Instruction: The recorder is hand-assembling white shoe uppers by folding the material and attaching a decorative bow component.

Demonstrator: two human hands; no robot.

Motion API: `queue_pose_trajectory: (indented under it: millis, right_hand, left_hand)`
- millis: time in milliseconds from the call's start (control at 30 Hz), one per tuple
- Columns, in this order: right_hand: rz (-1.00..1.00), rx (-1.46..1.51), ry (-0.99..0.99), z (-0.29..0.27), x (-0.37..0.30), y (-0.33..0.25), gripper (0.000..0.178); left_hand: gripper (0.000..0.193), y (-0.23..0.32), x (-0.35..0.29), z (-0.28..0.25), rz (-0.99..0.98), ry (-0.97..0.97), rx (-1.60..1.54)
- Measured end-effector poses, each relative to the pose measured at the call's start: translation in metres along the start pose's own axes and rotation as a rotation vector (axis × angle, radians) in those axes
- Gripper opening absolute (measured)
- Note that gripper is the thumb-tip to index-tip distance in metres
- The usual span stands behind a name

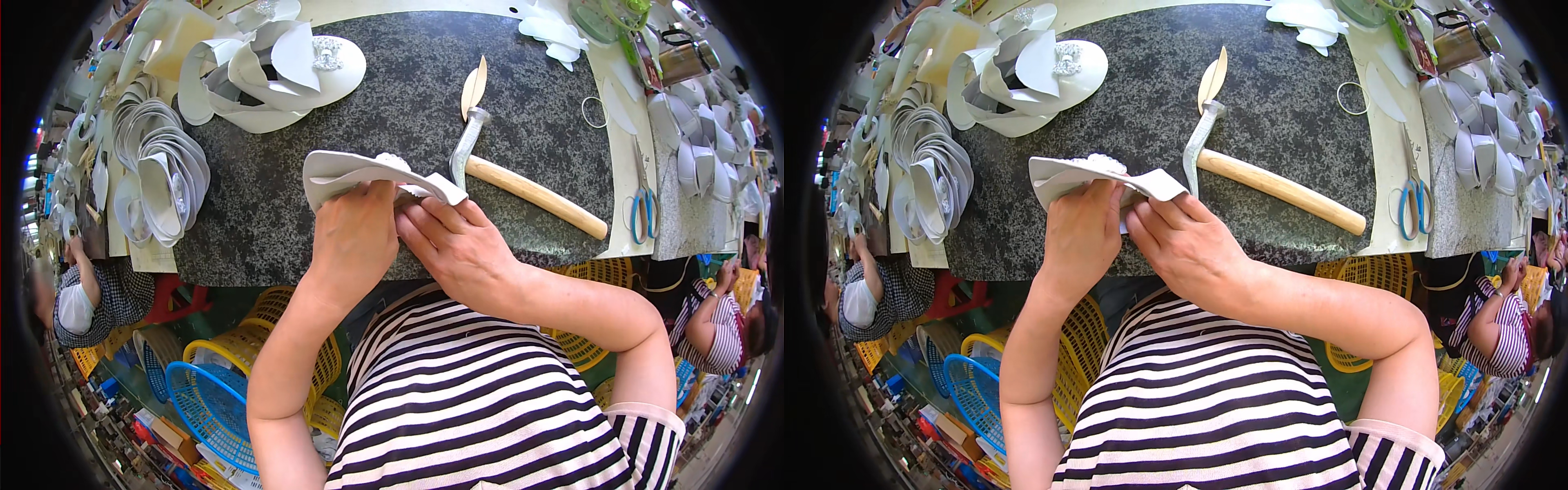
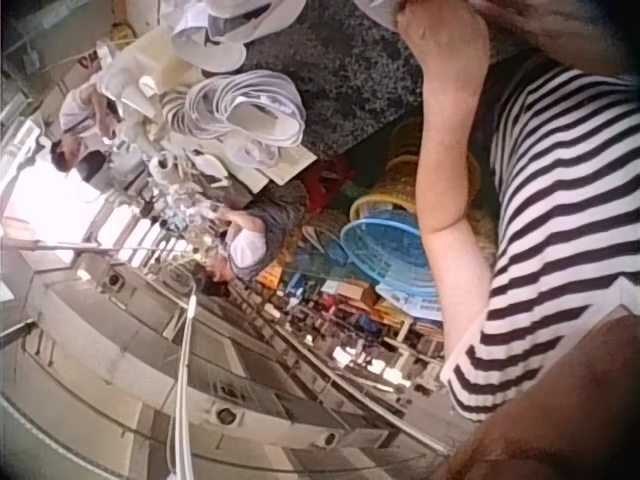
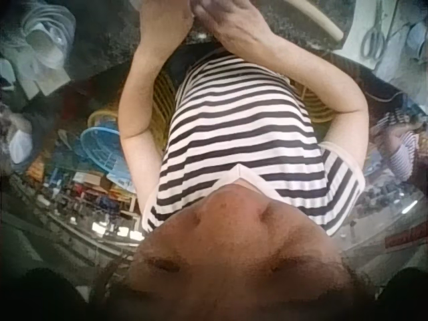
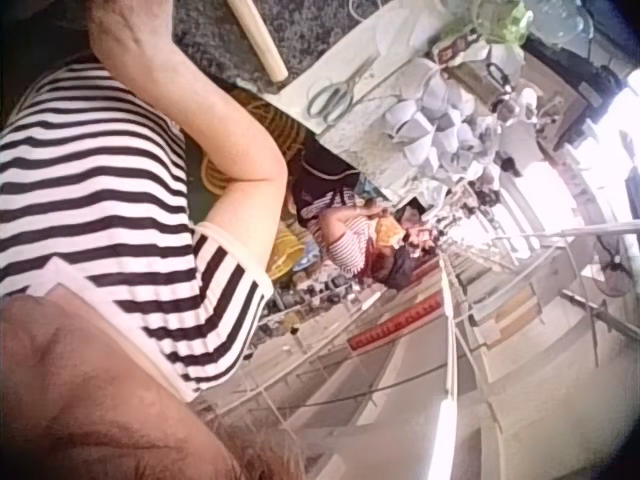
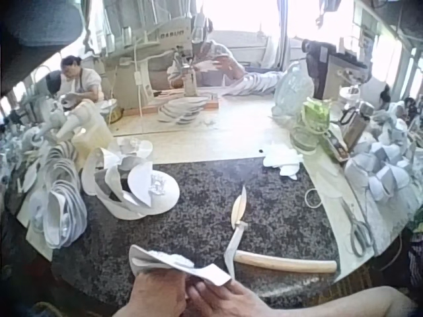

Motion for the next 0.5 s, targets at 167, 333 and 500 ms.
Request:
queue_pose_trajectory:
  millis: [167, 333, 500]
  right_hand:
    - [-0.009, -0.077, 0.036, 0.0, -0.0047, -0.0038, 0.051]
    - [0.008, -0.074, 0.011, -0.0034, 0.0002, -0.005, 0.052]
    - [0.021, -0.061, 0.012, 0.0003, 0.0017, -0.0043, 0.05]
  left_hand:
    - [0.014, 0.0014, -0.0018, -0.001, -0.001, 0.02, -0.001]
    - [0.014, -0.0034, -0.0023, -0.0003, -0.008, 0.003, -0.042]
    - [0.016, 0.0053, -0.0023, -0.0026, 0.039, -0.033, -0.031]
Point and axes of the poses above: each hand's wrist, its own x-axis towards the middle knuckle, its own z-axis out of the palm, y = z × x, the point moved 8 cm from there along x, towards the middle knuckle, and after that the axes turned 3 degrees about -x, right-handed, at the moved point
